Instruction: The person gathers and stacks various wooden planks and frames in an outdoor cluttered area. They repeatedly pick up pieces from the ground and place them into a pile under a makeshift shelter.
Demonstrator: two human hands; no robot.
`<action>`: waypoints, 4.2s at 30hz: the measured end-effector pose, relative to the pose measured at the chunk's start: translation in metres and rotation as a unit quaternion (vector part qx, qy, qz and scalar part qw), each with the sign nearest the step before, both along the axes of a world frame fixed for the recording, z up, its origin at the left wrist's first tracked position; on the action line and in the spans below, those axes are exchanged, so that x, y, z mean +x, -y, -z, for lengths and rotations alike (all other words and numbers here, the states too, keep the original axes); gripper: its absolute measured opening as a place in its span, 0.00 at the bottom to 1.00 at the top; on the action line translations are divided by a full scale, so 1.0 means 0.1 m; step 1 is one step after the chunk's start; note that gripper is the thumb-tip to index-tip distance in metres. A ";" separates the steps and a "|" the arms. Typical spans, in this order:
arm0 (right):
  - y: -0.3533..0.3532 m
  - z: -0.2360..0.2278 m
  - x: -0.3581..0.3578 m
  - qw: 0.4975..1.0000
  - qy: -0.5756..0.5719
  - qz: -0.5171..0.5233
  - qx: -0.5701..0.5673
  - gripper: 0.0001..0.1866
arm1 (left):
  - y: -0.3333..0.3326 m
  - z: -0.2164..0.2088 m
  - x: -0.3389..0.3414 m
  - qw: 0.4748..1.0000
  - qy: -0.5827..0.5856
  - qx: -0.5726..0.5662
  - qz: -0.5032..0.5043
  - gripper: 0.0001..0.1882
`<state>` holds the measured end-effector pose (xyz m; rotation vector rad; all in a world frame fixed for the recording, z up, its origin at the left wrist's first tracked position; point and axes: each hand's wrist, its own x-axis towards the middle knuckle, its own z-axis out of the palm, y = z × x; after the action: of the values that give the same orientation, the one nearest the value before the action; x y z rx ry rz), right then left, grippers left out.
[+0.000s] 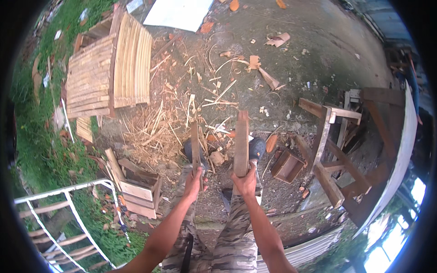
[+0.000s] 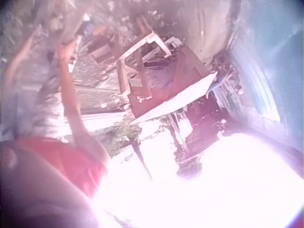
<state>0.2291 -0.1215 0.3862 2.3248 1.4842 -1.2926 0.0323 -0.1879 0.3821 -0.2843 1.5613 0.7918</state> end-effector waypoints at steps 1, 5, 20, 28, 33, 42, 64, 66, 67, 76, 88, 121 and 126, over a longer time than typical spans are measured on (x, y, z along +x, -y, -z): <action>0.07 -0.11 -0.03 0.999 -0.006 0.011 0.035 0.54 | 0.00 -0.08 -0.16 0.998 0.041 -0.007 0.047 0.23; 0.10 -0.43 -0.19 0.960 -0.224 0.153 -0.069 0.55 | -0.18 -0.24 -0.40 0.992 0.062 0.032 0.105 0.21; 1.10 -0.30 1.04 0.722 -0.350 0.535 -0.264 0.41 | 0.20 -0.05 0.47 0.989 0.008 -0.103 0.104 0.14; 2.49 0.06 3.55 0.844 -0.069 0.521 -0.108 0.46 | 0.94 -0.04 1.86 0.960 -0.063 -0.178 0.206 0.15; 2.10 -0.05 5.37 0.895 0.000 0.443 -0.049 0.48 | 1.26 -0.21 3.28 0.938 -0.056 -0.178 0.293 0.16; 0.12 -0.22 7.79 0.852 0.089 0.409 0.315 0.37 | 1.28 -0.82 4.76 0.850 -0.034 -0.071 0.520 0.16; 0.28 -0.09 7.61 0.927 0.041 0.314 0.200 0.32 | -0.14 -1.19 5.88 0.968 0.147 0.038 0.200 0.48; -0.30 -0.50 8.04 0.921 0.052 0.306 0.235 0.44 | -0.53 -1.31 5.88 0.960 0.258 0.063 0.094 0.50; -0.51 -0.72 8.11 0.883 -0.079 0.400 0.234 0.46 | -0.73 -1.33 5.86 0.939 0.328 0.065 0.082 0.49; -1.29 -1.65 7.80 0.848 -0.329 0.415 -0.037 0.34 | -0.93 -1.23 5.78 0.942 0.335 -0.011 0.012 0.28; 0.28 -1.89 6.66 0.740 -0.420 0.525 -0.012 0.38 | -0.61 -2.00 4.64 0.969 0.215 -0.077 0.093 0.32; 5.81 -3.16 6.63 0.275 -0.334 0.876 0.213 0.40 | 1.46 -3.13 7.03 0.792 0.154 -0.234 0.542 0.26; 6.72 -2.95 7.44 0.247 -0.311 0.891 0.218 0.43 | 2.23 -2.93 8.30 0.750 0.142 -0.229 0.604 0.26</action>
<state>0.9727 -0.7938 0.6815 -1.1228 1.0127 0.6250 0.8624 -0.4114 0.6752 0.2746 1.2589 -0.6464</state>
